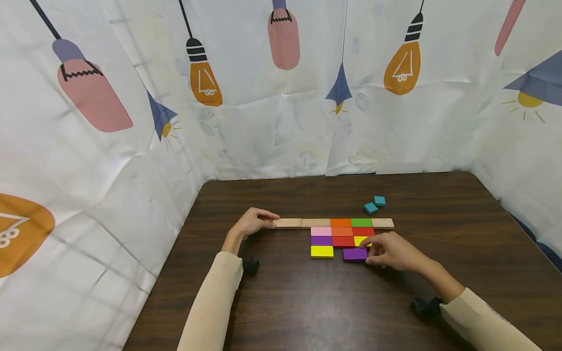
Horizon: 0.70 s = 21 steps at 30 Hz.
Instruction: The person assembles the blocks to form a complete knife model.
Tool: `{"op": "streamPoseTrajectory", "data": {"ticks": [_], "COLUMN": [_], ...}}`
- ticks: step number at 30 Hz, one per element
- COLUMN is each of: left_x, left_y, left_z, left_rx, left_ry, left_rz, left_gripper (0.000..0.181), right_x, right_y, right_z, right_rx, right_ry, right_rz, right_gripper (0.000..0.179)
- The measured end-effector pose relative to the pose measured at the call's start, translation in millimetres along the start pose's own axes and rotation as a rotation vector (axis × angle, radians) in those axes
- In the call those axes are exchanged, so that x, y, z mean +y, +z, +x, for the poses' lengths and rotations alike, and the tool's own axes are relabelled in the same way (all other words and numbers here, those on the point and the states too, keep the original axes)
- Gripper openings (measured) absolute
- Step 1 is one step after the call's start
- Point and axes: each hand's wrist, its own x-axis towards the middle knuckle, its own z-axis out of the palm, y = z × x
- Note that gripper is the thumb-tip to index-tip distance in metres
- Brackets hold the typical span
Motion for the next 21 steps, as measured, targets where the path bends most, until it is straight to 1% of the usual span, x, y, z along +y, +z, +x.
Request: {"op": "streamPoseTrajectory", "data": {"ticks": [5,9,13,21], "left_x": [0.4,0.0,0.0,0.9], "left_y": [0.0,-0.5,-0.7,0.9], "left_z": [0.1,0.4,0.4,-0.1], "left_rx": [-0.003,-0.008,-0.006,0.001], "left_ry": [-0.001,0.007,0.007,-0.013], "left_rz": [-0.006,-0.004,-0.002,-0.015], "left_gripper": [0.026,0.026,0.026,0.026], "right_x": [0,0,-2,-9], "right_y": [1,3,5,9], "right_z": [2.3,4.6,7.8,15.7], "right_rx": [0.022,0.048,0.060,0.072], "right_ry": [-0.019,-0.065,-0.089,-0.094], "right_rz": [-0.014,-0.064,-0.123,-0.174], "right_gripper": [0.033,0.027,0.023,0.022]}}
